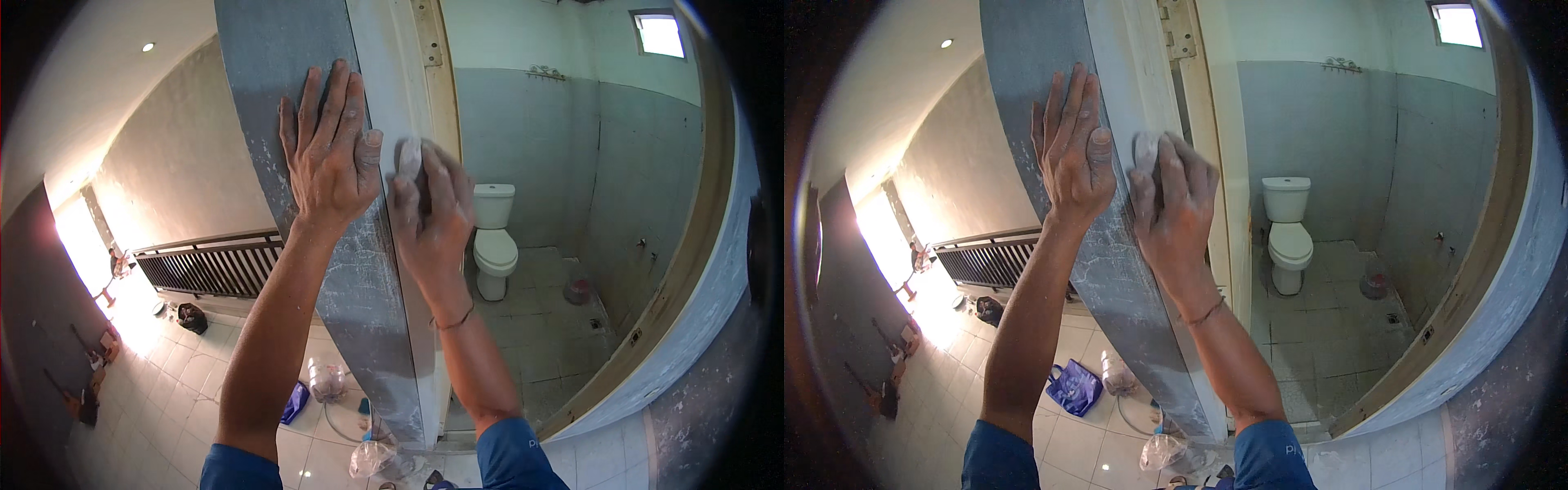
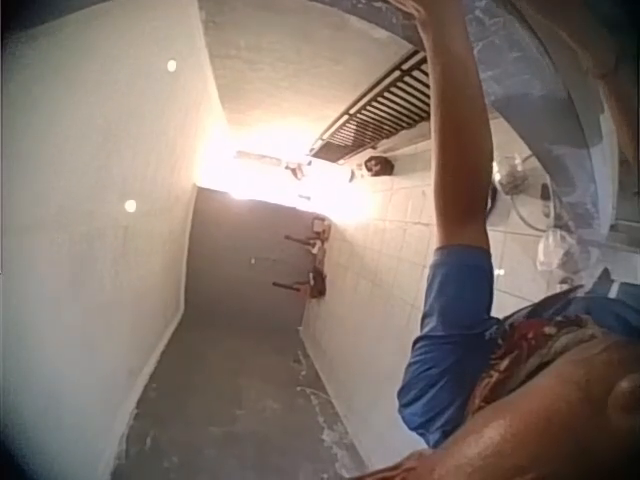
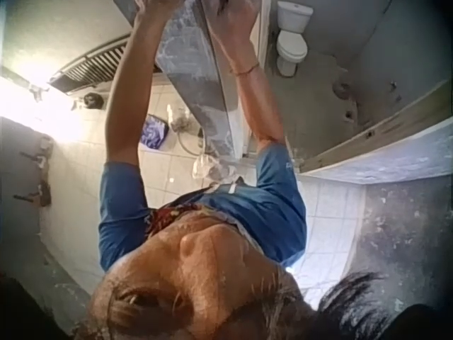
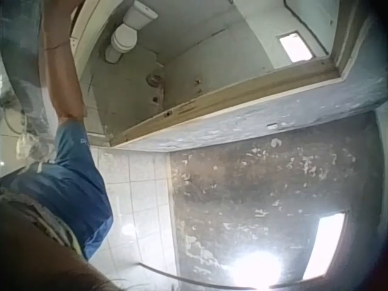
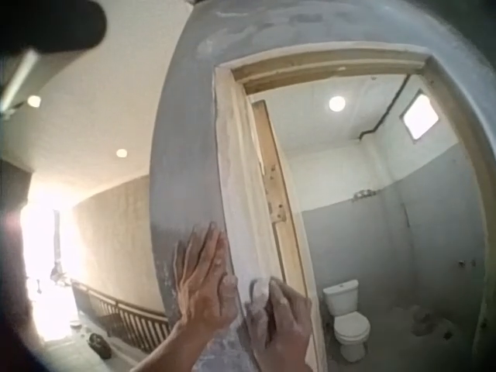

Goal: Sand the wooden door frame using sandpaper.

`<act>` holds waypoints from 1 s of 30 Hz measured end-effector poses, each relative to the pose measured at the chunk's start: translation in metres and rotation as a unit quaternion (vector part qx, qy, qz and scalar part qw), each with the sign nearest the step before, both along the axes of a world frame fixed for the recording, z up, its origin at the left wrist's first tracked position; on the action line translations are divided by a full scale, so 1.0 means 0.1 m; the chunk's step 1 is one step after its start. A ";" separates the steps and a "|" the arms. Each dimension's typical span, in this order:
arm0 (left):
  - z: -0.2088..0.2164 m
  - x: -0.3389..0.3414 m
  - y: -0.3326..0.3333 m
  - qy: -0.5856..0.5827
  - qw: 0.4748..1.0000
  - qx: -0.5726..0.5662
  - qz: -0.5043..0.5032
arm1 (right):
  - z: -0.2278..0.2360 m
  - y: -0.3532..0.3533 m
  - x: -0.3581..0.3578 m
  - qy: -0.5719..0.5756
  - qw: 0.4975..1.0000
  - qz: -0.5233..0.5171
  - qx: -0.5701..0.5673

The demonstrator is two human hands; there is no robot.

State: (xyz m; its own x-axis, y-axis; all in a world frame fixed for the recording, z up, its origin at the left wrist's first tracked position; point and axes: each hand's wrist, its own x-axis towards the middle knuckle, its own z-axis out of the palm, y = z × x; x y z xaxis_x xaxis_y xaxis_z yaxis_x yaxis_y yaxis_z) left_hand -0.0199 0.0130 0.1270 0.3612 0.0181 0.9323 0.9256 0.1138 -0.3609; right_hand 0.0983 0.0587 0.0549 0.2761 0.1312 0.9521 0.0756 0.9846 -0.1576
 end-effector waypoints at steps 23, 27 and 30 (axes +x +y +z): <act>0.01 -0.06 0.03 0.024 0.999 0.015 -0.032 | -0.12 -0.08 0.17 -0.081 0.995 -0.036 -0.043; 0.01 -0.04 0.01 0.019 0.999 0.012 -0.034 | 0.29 0.05 0.08 -0.049 0.996 -0.080 0.007; 0.03 -0.04 0.00 0.022 0.998 0.013 -0.057 | 0.50 0.10 0.00 -0.005 0.995 -0.086 0.045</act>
